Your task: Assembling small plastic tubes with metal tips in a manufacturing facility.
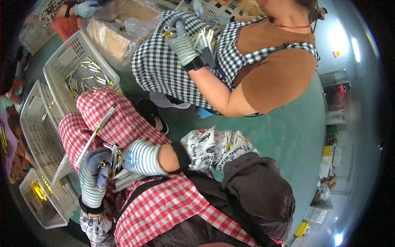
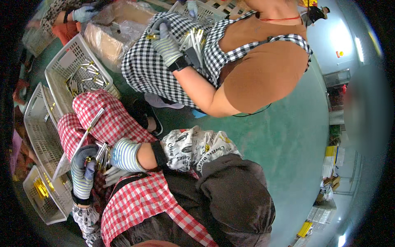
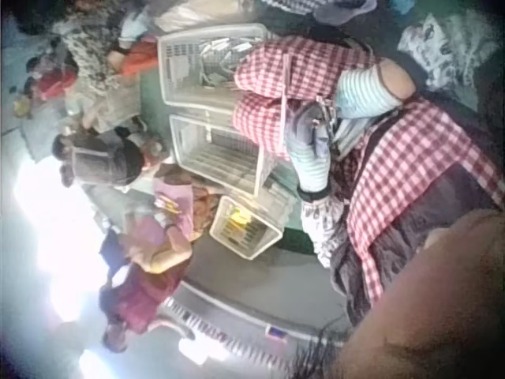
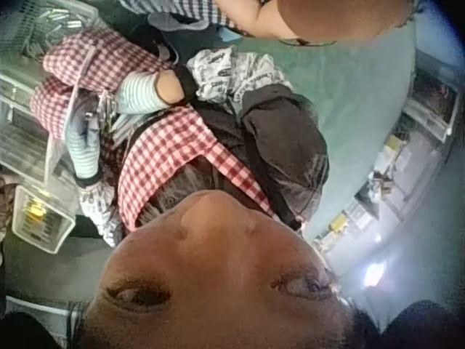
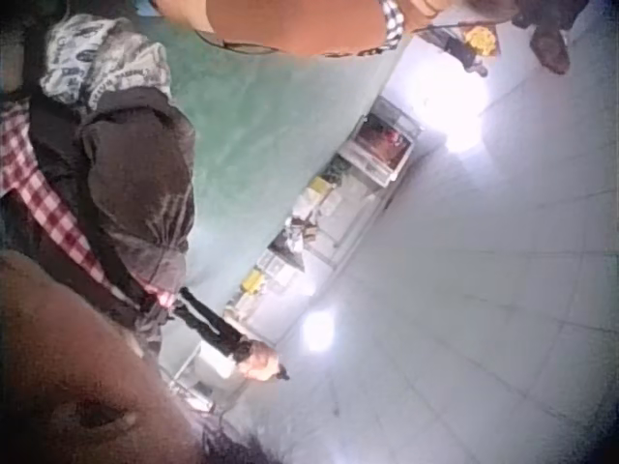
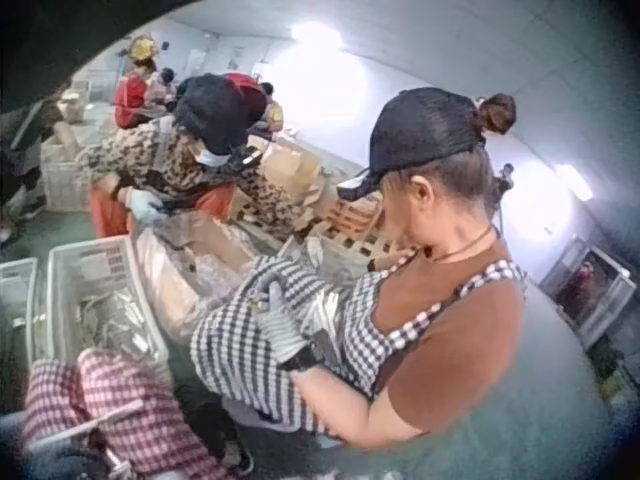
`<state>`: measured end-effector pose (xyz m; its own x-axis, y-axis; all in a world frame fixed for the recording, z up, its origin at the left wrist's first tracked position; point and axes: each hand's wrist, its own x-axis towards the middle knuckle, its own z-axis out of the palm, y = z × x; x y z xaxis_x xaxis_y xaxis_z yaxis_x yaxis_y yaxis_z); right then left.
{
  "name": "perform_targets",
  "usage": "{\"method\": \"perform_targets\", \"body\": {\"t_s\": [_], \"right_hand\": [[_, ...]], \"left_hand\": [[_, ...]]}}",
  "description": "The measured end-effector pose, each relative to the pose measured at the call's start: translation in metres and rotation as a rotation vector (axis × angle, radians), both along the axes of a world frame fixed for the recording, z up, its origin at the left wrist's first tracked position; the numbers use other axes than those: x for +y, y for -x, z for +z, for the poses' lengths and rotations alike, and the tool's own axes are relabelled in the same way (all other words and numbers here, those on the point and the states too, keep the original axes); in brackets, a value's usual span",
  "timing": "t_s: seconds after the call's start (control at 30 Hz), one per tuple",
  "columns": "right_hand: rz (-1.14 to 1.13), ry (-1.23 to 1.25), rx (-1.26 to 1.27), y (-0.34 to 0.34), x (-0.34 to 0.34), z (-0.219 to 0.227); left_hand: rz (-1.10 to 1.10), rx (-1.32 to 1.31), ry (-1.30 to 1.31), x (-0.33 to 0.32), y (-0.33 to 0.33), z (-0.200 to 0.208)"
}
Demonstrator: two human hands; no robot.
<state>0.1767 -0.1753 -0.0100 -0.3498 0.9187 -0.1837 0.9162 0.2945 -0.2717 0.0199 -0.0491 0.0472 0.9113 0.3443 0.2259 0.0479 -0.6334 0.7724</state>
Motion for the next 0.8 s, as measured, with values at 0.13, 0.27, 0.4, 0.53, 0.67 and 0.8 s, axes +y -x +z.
{"method": "perform_targets", "body": {"t_s": [0.13, 0.27, 0.4, 0.53, 0.67, 0.8], "right_hand": [[-0.007, 0.035, 0.212, -0.024, -0.002, 0.031], [-0.080, -0.071, 0.503, -0.054, -0.005, 0.043], [-0.421, -0.126, 1.427, -0.080, -0.012, 0.062], [-0.511, -0.280, 1.854, -0.076, -0.011, 0.051], [-0.403, -0.184, 1.823, -0.064, -0.006, 0.041], [-0.403, -0.164, 1.814, -0.054, -0.001, 0.042]], "left_hand": [[0.115, 0.084, 0.231, -0.001, 0.028, 0.003], [0.089, 0.097, 0.115, 0.005, 0.022, 0.024], [-0.015, 0.206, -0.011, 0.012, 0.008, 0.022], [-0.088, 0.116, 0.131, 0.006, -0.001, 0.007], [-0.050, 0.119, 0.131, 0.005, 0.000, 0.009], [-0.030, 0.082, 0.151, 0.008, 0.001, 0.009]]}}
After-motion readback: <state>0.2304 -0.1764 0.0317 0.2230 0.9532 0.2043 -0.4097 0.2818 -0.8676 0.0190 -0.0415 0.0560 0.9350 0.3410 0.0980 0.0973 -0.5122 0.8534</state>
